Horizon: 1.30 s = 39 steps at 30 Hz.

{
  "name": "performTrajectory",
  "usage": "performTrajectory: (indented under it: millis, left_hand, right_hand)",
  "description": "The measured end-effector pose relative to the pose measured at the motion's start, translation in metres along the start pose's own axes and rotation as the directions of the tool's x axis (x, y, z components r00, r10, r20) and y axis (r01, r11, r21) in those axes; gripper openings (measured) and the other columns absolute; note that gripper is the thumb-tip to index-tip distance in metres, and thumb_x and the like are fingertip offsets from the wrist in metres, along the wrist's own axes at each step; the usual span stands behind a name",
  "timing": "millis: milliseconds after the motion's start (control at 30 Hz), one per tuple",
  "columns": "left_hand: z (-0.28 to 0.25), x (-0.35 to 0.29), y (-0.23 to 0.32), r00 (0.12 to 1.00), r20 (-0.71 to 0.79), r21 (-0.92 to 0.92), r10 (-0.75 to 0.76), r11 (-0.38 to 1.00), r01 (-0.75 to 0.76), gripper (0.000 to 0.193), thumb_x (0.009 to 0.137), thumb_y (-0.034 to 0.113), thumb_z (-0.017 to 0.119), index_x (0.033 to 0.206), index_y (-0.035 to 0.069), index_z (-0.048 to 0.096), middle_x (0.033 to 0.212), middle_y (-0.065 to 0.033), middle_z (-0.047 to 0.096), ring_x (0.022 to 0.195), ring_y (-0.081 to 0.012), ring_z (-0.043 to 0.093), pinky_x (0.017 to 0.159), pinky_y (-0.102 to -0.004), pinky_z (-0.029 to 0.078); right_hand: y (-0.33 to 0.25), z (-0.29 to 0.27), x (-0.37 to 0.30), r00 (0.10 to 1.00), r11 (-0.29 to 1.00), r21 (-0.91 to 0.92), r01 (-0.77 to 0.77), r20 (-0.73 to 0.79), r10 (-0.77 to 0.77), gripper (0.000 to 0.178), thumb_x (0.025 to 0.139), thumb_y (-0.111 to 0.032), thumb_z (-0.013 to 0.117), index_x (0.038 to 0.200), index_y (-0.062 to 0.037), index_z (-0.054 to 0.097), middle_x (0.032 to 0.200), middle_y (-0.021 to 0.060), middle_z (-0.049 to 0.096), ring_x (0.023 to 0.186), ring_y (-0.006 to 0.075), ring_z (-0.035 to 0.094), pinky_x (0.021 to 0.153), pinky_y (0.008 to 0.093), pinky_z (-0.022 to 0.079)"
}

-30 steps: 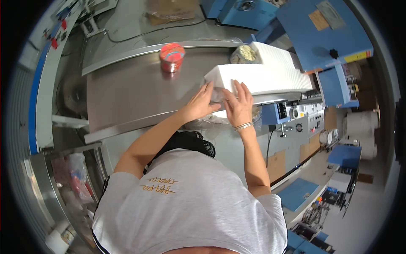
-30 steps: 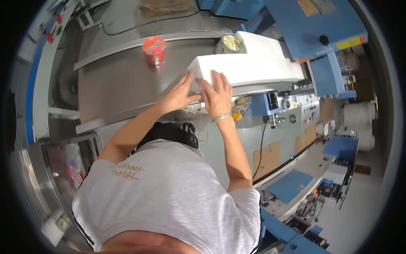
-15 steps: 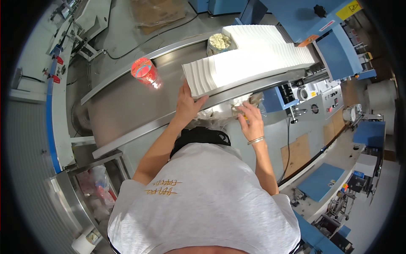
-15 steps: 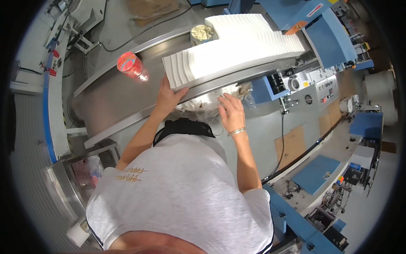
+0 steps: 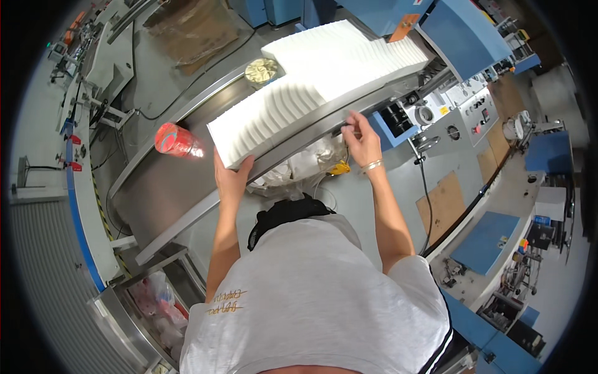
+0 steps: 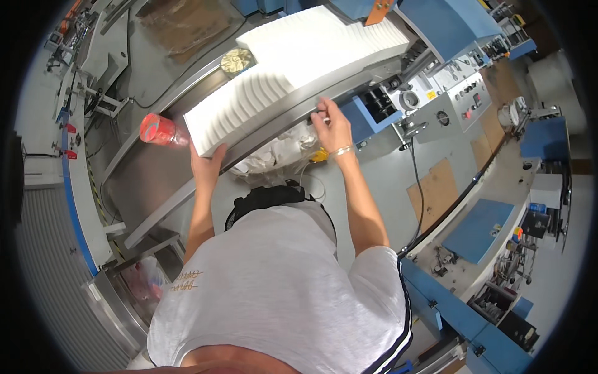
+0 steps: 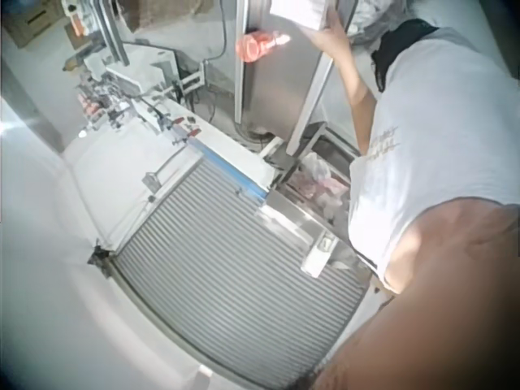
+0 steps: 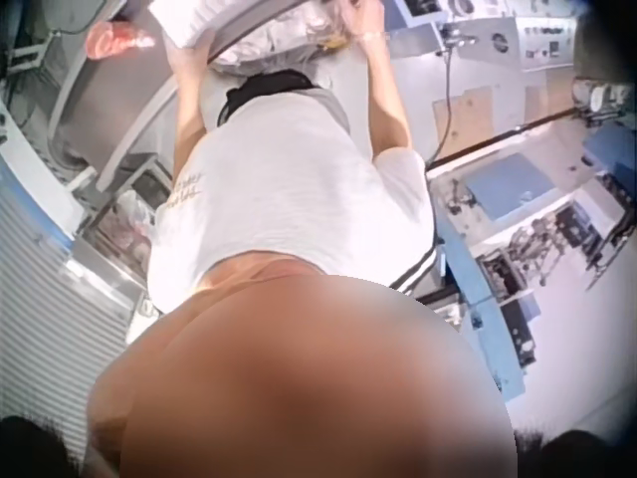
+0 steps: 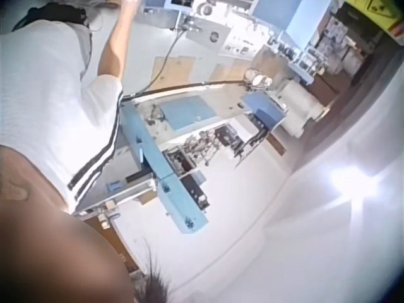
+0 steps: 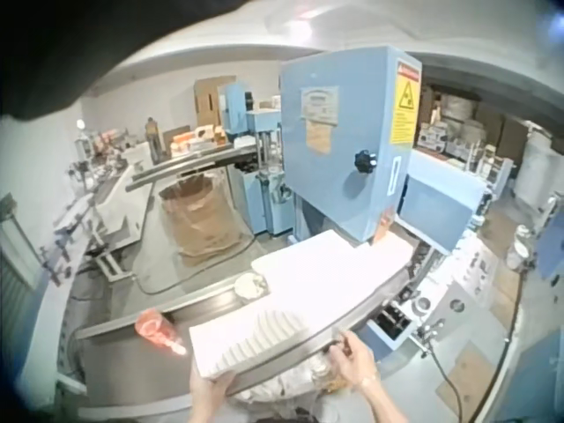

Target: Transferring stacks of paper sheets from a machine output to a conveyor belt.

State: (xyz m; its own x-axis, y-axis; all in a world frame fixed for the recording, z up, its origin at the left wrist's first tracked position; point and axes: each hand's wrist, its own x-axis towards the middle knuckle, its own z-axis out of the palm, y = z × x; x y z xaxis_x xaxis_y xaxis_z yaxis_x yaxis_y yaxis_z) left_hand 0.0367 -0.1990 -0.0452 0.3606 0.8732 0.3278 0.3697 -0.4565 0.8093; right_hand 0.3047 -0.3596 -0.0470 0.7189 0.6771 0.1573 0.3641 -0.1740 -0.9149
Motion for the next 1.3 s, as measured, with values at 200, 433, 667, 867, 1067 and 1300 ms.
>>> performTrajectory:
  millis: [200, 433, 667, 867, 1067, 1300]
  left_hand:
    - [0.013, -0.007, 0.005, 0.994, 0.031, 0.019, -0.105, 0.994, 0.104, 0.078, 0.071, 0.019, 0.078, 0.134, -0.002, 0.038, 0.12, -0.0221, 0.054, 0.108, -0.033, 0.055, 0.093, -0.0381, 0.042]
    - [0.015, -0.007, 0.017, 0.979, 0.048, 0.025, -0.198, 0.98, 0.197, 0.085, 0.07, 0.02, 0.078, 0.138, -0.002, 0.033, 0.126, -0.0219, 0.05, 0.114, -0.0319, 0.052, 0.097, -0.0379, 0.041]
    - [0.023, -0.006, 0.01, 0.989, 0.001, 0.007, -0.145, 0.989, 0.145, 0.087, 0.07, 0.02, 0.079, 0.139, -0.002, 0.032, 0.127, -0.0222, 0.05, 0.115, -0.0323, 0.051, 0.097, -0.0384, 0.041]
    - [0.023, -0.008, 0.013, 0.996, -0.038, 0.034, -0.083, 0.996, 0.084, 0.087, 0.069, 0.02, 0.08, 0.138, -0.003, 0.033, 0.127, -0.0225, 0.05, 0.115, -0.0331, 0.051, 0.097, -0.0389, 0.04]
    - [0.022, -0.009, 0.019, 0.997, -0.057, 0.031, -0.057, 0.998, 0.059, 0.085, 0.069, 0.018, 0.079, 0.138, -0.003, 0.033, 0.128, -0.0233, 0.049, 0.116, -0.034, 0.051, 0.097, -0.0392, 0.04]
    - [0.021, -0.015, 0.012, 0.995, -0.09, 0.101, -0.042, 0.994, 0.051, 0.085, 0.07, 0.018, 0.079, 0.138, -0.003, 0.033, 0.129, -0.024, 0.049, 0.117, -0.0352, 0.05, 0.098, -0.0395, 0.039]
  right_hand:
    - [0.047, -0.027, 0.055, 0.985, 0.991, 0.133, -0.007, -0.172, 0.03, 0.062, 0.082, -0.013, 0.067, 0.135, -0.0004, 0.039, 0.107, 0.0128, 0.063, 0.08, 0.0139, 0.061, 0.074, 0.0286, 0.052]
    - [0.063, -0.041, 0.11, 0.931, 0.999, 0.03, -0.017, -0.364, 0.027, 0.07, 0.082, -0.015, 0.067, 0.141, -0.0026, 0.032, 0.116, 0.0144, 0.058, 0.084, 0.0167, 0.06, 0.074, 0.0314, 0.05]
    - [0.054, -0.054, 0.112, 0.928, 0.989, -0.15, -0.009, -0.371, -0.048, 0.065, 0.08, -0.012, 0.065, 0.139, -0.0048, 0.038, 0.111, 0.0145, 0.06, 0.079, 0.0188, 0.062, 0.074, 0.0329, 0.051]
    - [0.045, -0.055, 0.104, 0.927, 0.968, -0.239, 0.07, -0.343, -0.152, 0.056, 0.079, -0.009, 0.061, 0.133, -0.0045, 0.045, 0.11, 0.0192, 0.058, 0.081, 0.0268, 0.061, 0.077, 0.0375, 0.05]
    - [0.04, -0.056, 0.1, 0.928, 0.941, -0.306, 0.147, -0.288, -0.238, 0.054, 0.081, -0.006, 0.059, 0.133, -0.0071, 0.045, 0.113, 0.0197, 0.056, 0.085, 0.03, 0.061, 0.078, 0.0384, 0.05]
    - [0.039, -0.059, 0.097, 0.94, 0.932, -0.337, 0.133, -0.256, -0.226, 0.052, 0.081, -0.006, 0.058, 0.132, -0.0058, 0.046, 0.115, 0.0203, 0.056, 0.093, 0.0339, 0.059, 0.083, 0.04, 0.049]
